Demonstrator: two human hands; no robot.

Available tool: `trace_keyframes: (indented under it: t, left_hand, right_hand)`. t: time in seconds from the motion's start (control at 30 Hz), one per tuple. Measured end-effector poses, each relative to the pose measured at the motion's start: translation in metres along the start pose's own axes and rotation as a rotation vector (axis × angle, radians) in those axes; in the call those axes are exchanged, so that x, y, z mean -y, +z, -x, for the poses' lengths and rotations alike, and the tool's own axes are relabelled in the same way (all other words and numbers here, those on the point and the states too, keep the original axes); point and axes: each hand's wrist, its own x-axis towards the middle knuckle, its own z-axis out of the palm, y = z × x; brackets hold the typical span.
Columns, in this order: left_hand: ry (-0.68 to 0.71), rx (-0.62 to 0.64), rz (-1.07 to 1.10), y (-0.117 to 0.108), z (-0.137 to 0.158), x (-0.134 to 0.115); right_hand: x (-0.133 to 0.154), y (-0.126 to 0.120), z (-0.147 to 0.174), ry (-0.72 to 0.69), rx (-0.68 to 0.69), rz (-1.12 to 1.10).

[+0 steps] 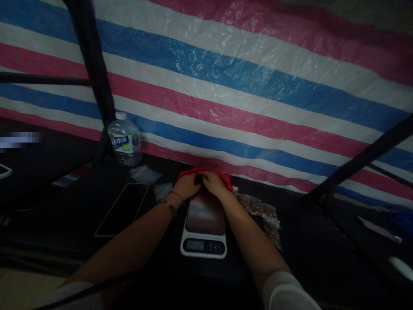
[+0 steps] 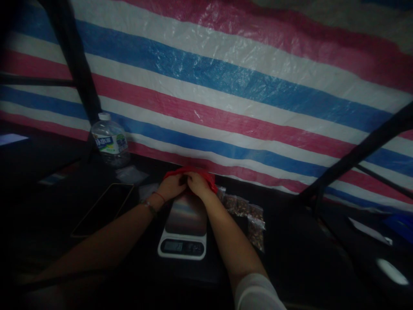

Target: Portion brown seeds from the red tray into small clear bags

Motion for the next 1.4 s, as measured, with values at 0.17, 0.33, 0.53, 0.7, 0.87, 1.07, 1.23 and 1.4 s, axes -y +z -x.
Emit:
trace_keyframes:
  t: [0.17,0.33,0.53,0.7,0.87,1.07,1.23,1.4]
  left_hand:
    - [0.014,-0.014,0.032,0.002,-0.001,0.001]
    - [0.014,-0.035,0.05,0.003,-0.001,0.002]
    - [0.009,-0.072,0.044,0.0,0.001,0.001]
    - [0.039,-0.133,0.066,0.001,0.0,0.003]
    - [0.039,-0.145,0.088,0.001,-0.001,0.005]
    - [0.041,-0.137,0.091,0.003,-0.001,0.005]
    - [0.047,-0.126,0.075,0.003,0.0,0.004]
    - [0.073,-0.121,0.122,0.0,0.001,0.003]
  right_hand:
    - [-0.005,0.002,-0.002,0.046,-0.086,0.002]
    - [-0.008,0.001,-0.004,0.058,-0.052,0.013]
    - [-0.008,-0.003,-0.003,-0.002,-0.031,0.025]
    - [-0.006,-0.007,-0.002,0.005,-0.105,0.036]
    - [-0.005,-0.008,-0.003,0.002,-0.068,0.018]
    - [-0.008,-0.005,-0.002,-0.019,-0.031,-0.04]
    - [-0.009,-0.003,-0.001,0.024,-0.046,-0.059]
    - [-0.009,-0.002,-0.001,0.098,-0.115,-0.07]
